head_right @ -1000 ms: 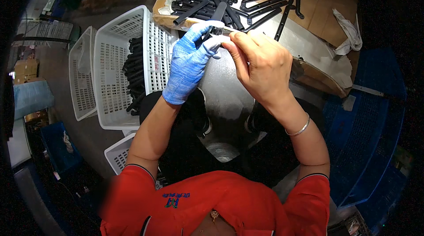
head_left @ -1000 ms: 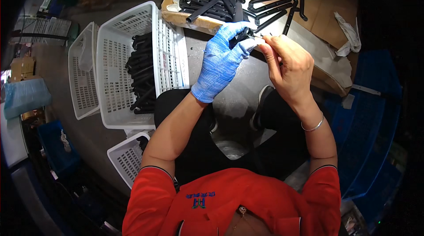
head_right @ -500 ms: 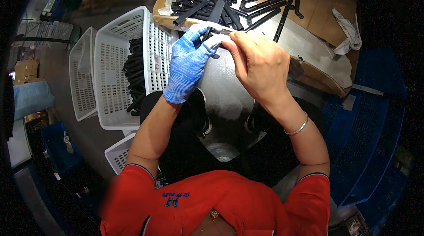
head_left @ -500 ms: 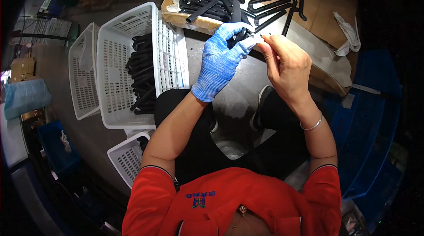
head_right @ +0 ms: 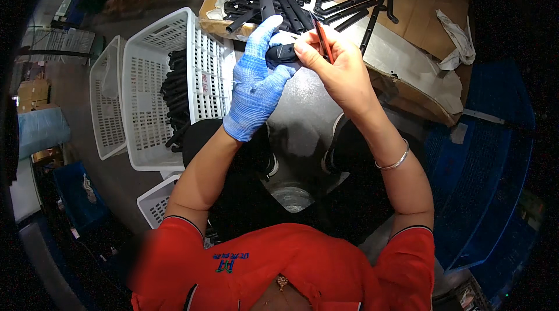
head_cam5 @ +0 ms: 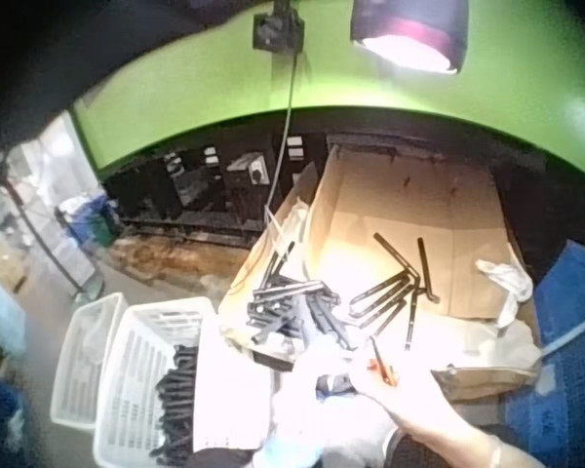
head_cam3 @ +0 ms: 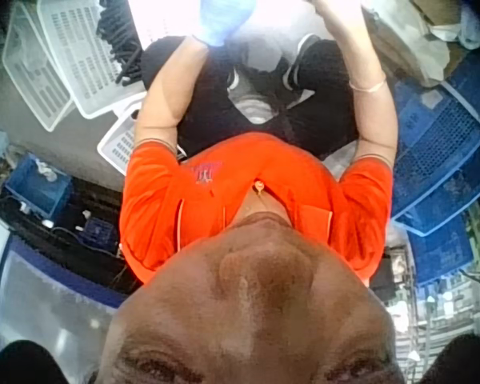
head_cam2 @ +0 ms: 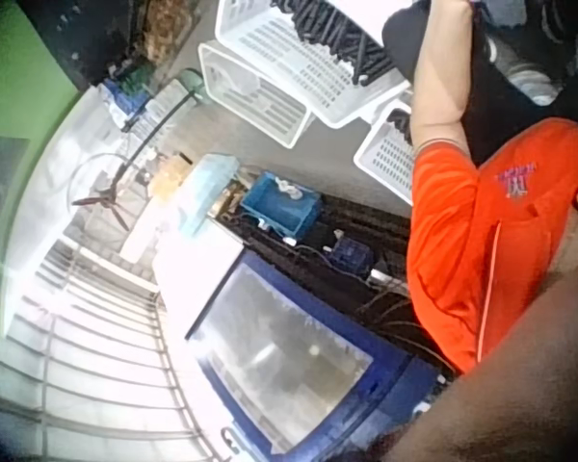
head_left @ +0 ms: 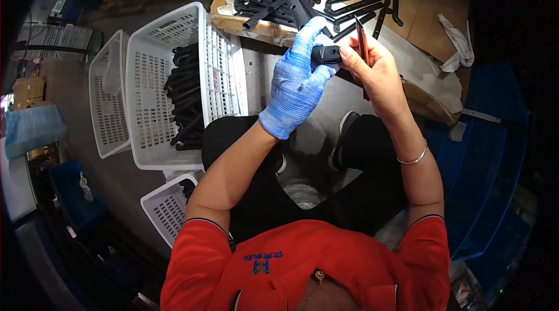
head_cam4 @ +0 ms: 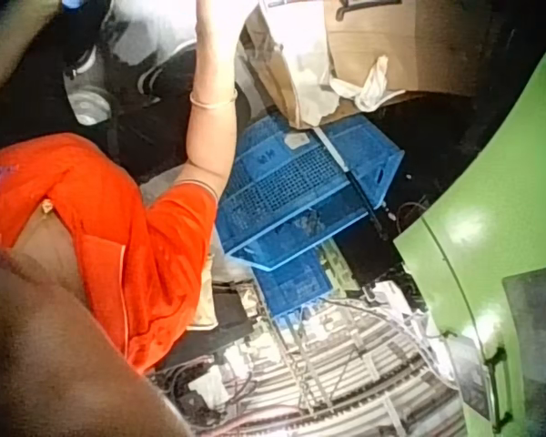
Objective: Assembling small pins or parts into black plastic frame components at a manual assembly station.
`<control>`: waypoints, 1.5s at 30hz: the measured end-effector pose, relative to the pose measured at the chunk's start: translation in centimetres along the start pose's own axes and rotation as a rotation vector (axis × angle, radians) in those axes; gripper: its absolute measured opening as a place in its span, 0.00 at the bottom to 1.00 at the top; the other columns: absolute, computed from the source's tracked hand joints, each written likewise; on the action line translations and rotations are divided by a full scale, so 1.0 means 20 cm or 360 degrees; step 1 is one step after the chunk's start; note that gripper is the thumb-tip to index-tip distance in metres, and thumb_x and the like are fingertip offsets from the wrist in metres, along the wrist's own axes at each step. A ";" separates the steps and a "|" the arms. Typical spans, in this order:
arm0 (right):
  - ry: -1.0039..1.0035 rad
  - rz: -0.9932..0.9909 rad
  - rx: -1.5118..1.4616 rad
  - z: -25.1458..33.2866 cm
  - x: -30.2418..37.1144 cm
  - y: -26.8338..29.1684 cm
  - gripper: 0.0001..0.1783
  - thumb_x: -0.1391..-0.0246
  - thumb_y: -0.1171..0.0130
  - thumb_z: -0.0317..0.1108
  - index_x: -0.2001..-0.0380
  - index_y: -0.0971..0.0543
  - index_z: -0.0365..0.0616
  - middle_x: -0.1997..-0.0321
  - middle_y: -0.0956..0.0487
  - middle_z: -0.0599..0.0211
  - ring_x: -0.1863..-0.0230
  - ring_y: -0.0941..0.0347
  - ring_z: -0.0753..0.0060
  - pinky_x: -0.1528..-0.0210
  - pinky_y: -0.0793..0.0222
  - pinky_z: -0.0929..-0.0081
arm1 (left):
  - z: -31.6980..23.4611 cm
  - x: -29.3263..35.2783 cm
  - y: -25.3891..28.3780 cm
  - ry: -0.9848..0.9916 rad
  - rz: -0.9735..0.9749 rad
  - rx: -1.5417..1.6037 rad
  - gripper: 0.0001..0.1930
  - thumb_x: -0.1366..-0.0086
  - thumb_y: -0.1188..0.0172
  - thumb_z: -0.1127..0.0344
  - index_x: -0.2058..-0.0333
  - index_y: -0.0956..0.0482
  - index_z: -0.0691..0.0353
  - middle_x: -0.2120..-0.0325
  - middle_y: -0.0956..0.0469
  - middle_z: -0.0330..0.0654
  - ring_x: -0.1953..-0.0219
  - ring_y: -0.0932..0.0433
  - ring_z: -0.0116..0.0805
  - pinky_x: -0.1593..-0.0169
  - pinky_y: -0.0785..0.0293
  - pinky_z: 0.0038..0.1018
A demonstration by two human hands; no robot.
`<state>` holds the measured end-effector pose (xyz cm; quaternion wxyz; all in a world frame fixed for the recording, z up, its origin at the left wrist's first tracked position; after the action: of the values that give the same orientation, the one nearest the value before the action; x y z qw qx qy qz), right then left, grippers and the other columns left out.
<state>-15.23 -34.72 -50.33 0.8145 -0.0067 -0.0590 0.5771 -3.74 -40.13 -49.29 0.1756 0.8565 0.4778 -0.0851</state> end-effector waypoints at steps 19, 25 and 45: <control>0.0056 0.0102 0.0017 -0.02 0.00 -0.01 0.05 0.45 0.43 0.34 0.70 0.25 0.44 0.76 0.28 0.80 0.80 0.43 0.92 0.79 0.51 0.90 | -0.02 0.00 0.01 -0.0192 -0.0006 -0.0144 0.23 0.45 0.39 0.74 0.49 0.32 0.59 0.64 0.24 0.46 0.63 0.23 0.36 0.57 0.28 0.26; 0.0302 -0.0046 0.0308 0.01 -0.07 0.07 0.14 0.47 0.46 0.26 0.56 0.25 0.38 0.55 0.24 0.68 0.56 0.31 0.81 0.51 0.38 0.82 | -0.10 -0.01 0.08 -0.0387 0.0075 -0.0061 0.14 0.45 0.38 0.70 0.60 0.29 0.65 0.70 0.24 0.47 0.68 0.22 0.38 0.63 0.26 0.29; 0.1202 -0.0111 0.1799 -0.03 -0.02 0.12 0.13 0.47 0.43 0.35 0.60 0.22 0.39 0.76 0.30 0.80 0.81 0.45 0.91 0.79 0.52 0.90 | 0.29 2.07 2.17 0.1189 -0.1834 0.0081 0.24 0.34 0.55 0.52 0.45 0.33 0.60 0.51 0.28 0.47 0.49 0.29 0.38 0.45 0.35 0.33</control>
<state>-17.55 -34.33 -51.10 0.6758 0.2208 0.5398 0.4507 54.99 -30.66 -58.12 -0.0943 0.4415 0.8835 0.1249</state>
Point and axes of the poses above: each hand's wrist, its own x-axis away from the middle knuckle, its own y-axis out of the back of the hand, z = x × y, the point moved 9 cm from there along -x, towards the middle knuckle
